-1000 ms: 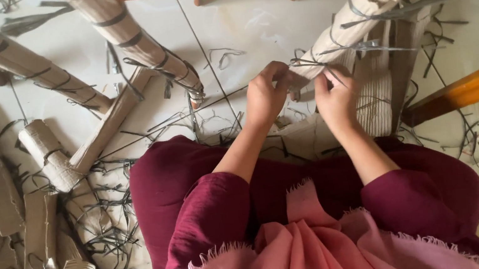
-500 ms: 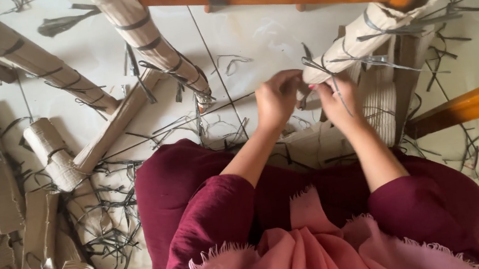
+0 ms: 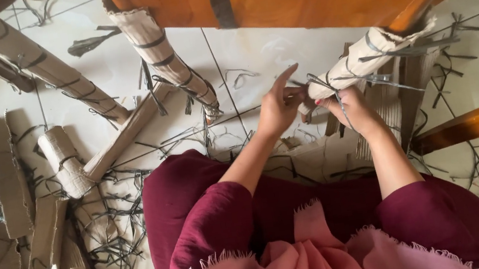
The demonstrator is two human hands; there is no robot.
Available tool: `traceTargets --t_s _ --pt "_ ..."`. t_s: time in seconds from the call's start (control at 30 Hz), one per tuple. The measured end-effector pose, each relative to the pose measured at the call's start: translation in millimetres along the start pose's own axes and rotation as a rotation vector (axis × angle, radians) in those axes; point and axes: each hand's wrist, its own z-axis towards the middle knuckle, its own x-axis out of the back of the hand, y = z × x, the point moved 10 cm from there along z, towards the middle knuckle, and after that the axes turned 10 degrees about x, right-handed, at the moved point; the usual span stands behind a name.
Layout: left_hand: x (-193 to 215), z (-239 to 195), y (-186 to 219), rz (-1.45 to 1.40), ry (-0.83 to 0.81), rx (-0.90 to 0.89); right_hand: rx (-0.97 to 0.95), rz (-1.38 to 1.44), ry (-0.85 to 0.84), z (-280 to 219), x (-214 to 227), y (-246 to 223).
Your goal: Wrapping wooden furniture legs with protective cardboard and securing them with hand-tied strips.
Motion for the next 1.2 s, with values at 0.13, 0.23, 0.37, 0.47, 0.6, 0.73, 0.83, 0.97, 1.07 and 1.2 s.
traceTargets --t_s 0.13,0.23,0.37,0.47,0.6,0.73,0.83,0.97,1.07,1.2 --pt "-5 16 -22 0.082 -0.036 -0.030 0.001 -0.026 -0.010 -3 0 0" --pt "-1 14 -33 0.039 0.031 0.066 -0.070 -0.046 0.063 -4 4 2" --pt "-3 -1 -24 0.070 0.145 0.066 -0.208 -0.201 0.341 -21 26 -9" --pt "0 -10 -9 0.190 0.207 -0.020 -0.184 -0.293 0.505 -26 29 -52" --pt "-6 -34 39 0.685 0.312 -0.429 -0.023 -0.353 0.564 -22 21 -89" --pt "-7 -66 70 0.883 0.423 -0.550 0.104 -0.403 0.569 -28 20 -103" --pt "-13 -84 78 0.859 0.392 -0.664 0.174 -0.463 0.546 -32 17 -113" --pt "-21 -89 79 0.567 0.130 -0.715 0.235 -0.476 0.508 -37 13 -105" --pt "-22 -89 79 0.391 0.062 -0.708 0.309 -0.518 0.445 -42 10 -112" --pt "-29 -99 85 0.396 0.122 -0.886 0.379 -0.503 0.405 -64 2 -52"
